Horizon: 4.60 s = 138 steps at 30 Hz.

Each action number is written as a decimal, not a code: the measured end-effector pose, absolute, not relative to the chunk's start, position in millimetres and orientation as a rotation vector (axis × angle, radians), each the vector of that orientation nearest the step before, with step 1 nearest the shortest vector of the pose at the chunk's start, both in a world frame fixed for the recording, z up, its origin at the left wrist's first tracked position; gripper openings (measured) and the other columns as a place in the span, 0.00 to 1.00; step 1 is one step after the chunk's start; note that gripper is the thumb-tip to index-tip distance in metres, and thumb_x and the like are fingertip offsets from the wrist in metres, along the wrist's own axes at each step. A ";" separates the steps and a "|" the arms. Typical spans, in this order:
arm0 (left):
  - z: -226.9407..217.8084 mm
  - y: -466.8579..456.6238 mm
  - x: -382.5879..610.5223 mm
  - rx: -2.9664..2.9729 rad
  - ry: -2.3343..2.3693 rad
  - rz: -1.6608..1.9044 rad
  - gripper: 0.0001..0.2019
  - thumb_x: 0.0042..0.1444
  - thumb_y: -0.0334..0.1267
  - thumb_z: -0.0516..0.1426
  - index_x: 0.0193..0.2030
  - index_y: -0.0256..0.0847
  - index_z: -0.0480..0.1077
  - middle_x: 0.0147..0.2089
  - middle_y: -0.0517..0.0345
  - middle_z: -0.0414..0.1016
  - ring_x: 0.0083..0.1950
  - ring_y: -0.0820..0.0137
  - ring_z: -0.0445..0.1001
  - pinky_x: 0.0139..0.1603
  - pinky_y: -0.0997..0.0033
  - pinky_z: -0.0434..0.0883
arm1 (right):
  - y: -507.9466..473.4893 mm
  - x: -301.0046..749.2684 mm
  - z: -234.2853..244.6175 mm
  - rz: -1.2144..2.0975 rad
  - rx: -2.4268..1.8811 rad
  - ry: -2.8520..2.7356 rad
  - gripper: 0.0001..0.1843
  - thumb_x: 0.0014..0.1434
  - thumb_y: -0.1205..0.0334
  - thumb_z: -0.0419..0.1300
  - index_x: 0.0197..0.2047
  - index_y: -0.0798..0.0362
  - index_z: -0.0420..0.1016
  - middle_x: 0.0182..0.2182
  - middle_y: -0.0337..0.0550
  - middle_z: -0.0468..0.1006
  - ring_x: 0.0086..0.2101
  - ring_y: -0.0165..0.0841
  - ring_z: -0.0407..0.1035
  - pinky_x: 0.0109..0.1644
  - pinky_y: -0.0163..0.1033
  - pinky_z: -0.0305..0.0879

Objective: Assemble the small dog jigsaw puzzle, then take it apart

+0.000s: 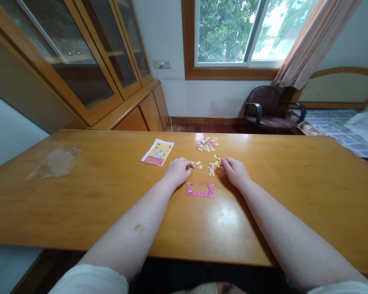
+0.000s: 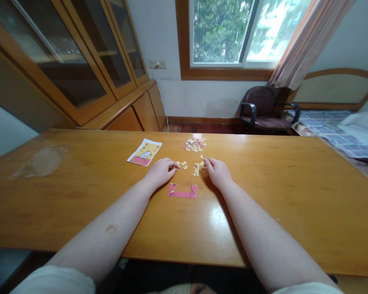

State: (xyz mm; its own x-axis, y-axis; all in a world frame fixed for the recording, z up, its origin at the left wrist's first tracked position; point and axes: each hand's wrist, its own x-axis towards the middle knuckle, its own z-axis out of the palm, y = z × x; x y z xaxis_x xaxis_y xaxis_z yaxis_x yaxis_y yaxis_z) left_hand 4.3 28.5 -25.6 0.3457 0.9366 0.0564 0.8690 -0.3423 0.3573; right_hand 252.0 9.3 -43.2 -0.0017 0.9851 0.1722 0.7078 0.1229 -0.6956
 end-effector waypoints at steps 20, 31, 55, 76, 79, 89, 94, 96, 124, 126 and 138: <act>-20.3 21.5 8.0 2.571 1.343 0.342 0.10 0.59 0.40 0.54 0.37 0.44 0.78 0.40 0.55 0.80 0.47 0.62 0.71 0.55 0.58 0.64 | 8.7 251.0 -43.2 0.584 -1.594 -1.781 0.23 0.64 0.46 0.46 0.27 0.51 0.70 0.24 0.43 0.76 0.29 0.37 0.70 0.35 0.38 0.59; -26.2 25.2 5.5 2.537 1.316 0.313 0.13 0.59 0.33 0.53 0.41 0.50 0.79 0.47 0.58 0.78 0.52 0.61 0.69 0.56 0.58 0.65 | 8.6 252.5 -44.9 0.576 -1.584 -1.808 0.23 0.65 0.46 0.46 0.27 0.51 0.70 0.23 0.41 0.75 0.29 0.36 0.70 0.35 0.37 0.59; -15.3 42.0 -28.2 2.177 2.098 0.451 0.14 0.58 0.33 0.51 0.44 0.42 0.76 0.50 0.50 0.77 0.54 0.56 0.71 0.57 0.56 0.68 | 9.1 252.8 -43.3 0.570 -1.579 -1.840 0.24 0.65 0.46 0.46 0.27 0.51 0.70 0.23 0.41 0.75 0.29 0.35 0.70 0.34 0.36 0.58; -14.6 36.2 -23.7 2.190 2.045 -0.012 0.09 0.56 0.37 0.57 0.41 0.42 0.77 0.46 0.44 0.79 0.49 0.53 0.76 0.48 0.56 0.72 | 8.8 250.5 -42.4 0.569 -1.598 -1.847 0.25 0.65 0.45 0.45 0.27 0.51 0.71 0.23 0.41 0.75 0.28 0.35 0.69 0.34 0.37 0.59; -16.0 37.2 -23.9 2.196 2.044 -0.017 0.09 0.56 0.35 0.56 0.40 0.42 0.77 0.46 0.44 0.79 0.50 0.54 0.75 0.49 0.57 0.72 | 9.6 250.9 -43.7 0.571 -1.595 -1.840 0.25 0.65 0.45 0.46 0.27 0.51 0.71 0.23 0.41 0.75 0.28 0.35 0.69 0.34 0.37 0.59; -8.7 26.3 -17.5 2.176 2.145 -0.182 0.15 0.60 0.30 0.49 0.50 0.35 0.73 0.50 0.36 0.75 0.53 0.51 0.74 0.48 0.55 0.73 | 8.9 249.6 -41.6 0.578 -1.599 -1.840 0.25 0.65 0.44 0.46 0.27 0.51 0.71 0.23 0.41 0.75 0.28 0.35 0.68 0.34 0.37 0.58; 3.6 19.5 -13.0 2.123 2.153 -0.275 0.18 0.57 0.23 0.47 0.48 0.32 0.74 0.47 0.34 0.77 0.50 0.52 0.77 0.46 0.57 0.74 | 8.1 248.9 -40.0 0.585 -1.603 -1.844 0.25 0.65 0.45 0.46 0.26 0.51 0.70 0.23 0.41 0.74 0.28 0.35 0.68 0.34 0.37 0.58; 4.8 20.2 -12.8 2.101 2.159 -0.250 0.18 0.57 0.23 0.47 0.48 0.33 0.74 0.47 0.34 0.77 0.49 0.53 0.77 0.45 0.58 0.74 | 7.9 249.2 -40.2 0.581 -1.606 -1.842 0.25 0.65 0.45 0.46 0.27 0.51 0.71 0.23 0.41 0.74 0.29 0.35 0.69 0.34 0.37 0.58; -18.4 30.1 1.1 2.141 1.708 0.413 0.07 0.58 0.36 0.57 0.39 0.43 0.77 0.44 0.55 0.81 0.48 0.63 0.76 0.50 0.66 0.69 | 7.1 247.0 -40.9 0.612 -1.587 -1.863 0.22 0.64 0.47 0.46 0.27 0.52 0.69 0.22 0.41 0.73 0.28 0.34 0.67 0.33 0.37 0.56; -20.4 31.3 5.2 2.144 1.647 0.428 0.07 0.57 0.36 0.58 0.39 0.44 0.78 0.43 0.56 0.81 0.46 0.63 0.77 0.50 0.67 0.70 | 7.4 246.8 -41.5 0.610 -1.586 -1.864 0.22 0.64 0.47 0.46 0.27 0.51 0.69 0.23 0.41 0.73 0.27 0.34 0.67 0.33 0.37 0.56; -30.2 39.9 2.1 2.275 1.656 0.438 0.09 0.57 0.38 0.58 0.40 0.44 0.79 0.44 0.54 0.80 0.48 0.62 0.75 0.51 0.65 0.70 | 7.9 246.6 -42.4 0.604 -1.580 -1.870 0.23 0.64 0.46 0.46 0.26 0.51 0.69 0.22 0.40 0.72 0.27 0.34 0.66 0.33 0.37 0.56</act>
State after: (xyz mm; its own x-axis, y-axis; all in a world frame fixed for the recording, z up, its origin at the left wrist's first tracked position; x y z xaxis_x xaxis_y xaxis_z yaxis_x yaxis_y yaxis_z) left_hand 2.1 39.9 -30.2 0.2920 0.9537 0.0721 0.8646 -0.2955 0.4065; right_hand 246.6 7.9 -42.4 -0.1017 0.9821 0.1588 0.7033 0.1838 -0.6867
